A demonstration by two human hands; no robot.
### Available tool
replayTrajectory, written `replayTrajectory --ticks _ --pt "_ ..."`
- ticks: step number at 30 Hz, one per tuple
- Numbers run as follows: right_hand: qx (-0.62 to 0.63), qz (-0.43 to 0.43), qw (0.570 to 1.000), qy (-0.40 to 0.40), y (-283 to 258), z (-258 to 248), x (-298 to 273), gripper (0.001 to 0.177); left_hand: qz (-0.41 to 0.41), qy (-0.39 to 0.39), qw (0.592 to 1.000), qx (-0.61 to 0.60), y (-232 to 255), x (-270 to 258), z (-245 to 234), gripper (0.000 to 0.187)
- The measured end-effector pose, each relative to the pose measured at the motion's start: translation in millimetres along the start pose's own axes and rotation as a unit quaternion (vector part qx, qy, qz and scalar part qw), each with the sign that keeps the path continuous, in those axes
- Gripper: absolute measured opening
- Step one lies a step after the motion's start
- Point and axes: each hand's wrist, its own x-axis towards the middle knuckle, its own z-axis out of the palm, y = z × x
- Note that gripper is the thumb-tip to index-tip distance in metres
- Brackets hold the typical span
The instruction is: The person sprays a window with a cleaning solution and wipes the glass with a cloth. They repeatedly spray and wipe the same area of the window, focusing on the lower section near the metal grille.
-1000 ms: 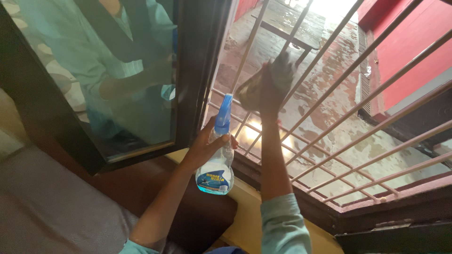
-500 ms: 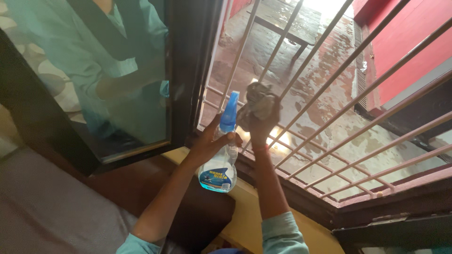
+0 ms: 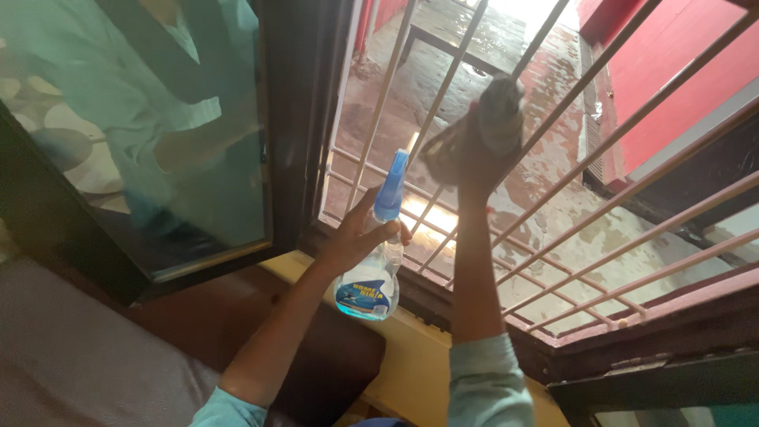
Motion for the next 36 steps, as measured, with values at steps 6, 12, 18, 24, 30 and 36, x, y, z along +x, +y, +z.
replayTrajectory --ticks 6,12,18,24,30,36 --pt "-0.271 -0.154 0.95 -0.023 43.6 -19.9 -95.3 0.055 -0.011 0.002 1.0 -0.003 -16.9 3.7 7.4 0.069" --pt "-0.014 0.033 0.998 -0.049 22.8 -31.8 -99.0 0.057 -0.042 0.001 0.999 -0.002 -25.4 8.8 22.7 0.069" --pt "-0.001 0.04 0.999 -0.011 -26.5 -8.7 -6.3 0.04 -0.033 -0.001 0.999 0.001 -16.5 4.8 15.3 0.066" --pt "0.07 0.044 0.996 -0.033 -57.2 -7.9 20.4 0.029 -0.027 0.006 1.0 -0.002 -14.9 1.1 10.8 0.065" --pt "0.149 0.006 0.989 -0.022 -42.7 -6.8 -5.6 0.041 -0.036 0.024 0.999 0.022 -18.5 -0.4 5.7 0.059" --pt "-0.014 0.058 0.998 -0.023 -2.9 -18.9 -90.7 0.032 -0.044 0.033 0.998 0.001 -20.0 -7.4 -1.6 0.056"
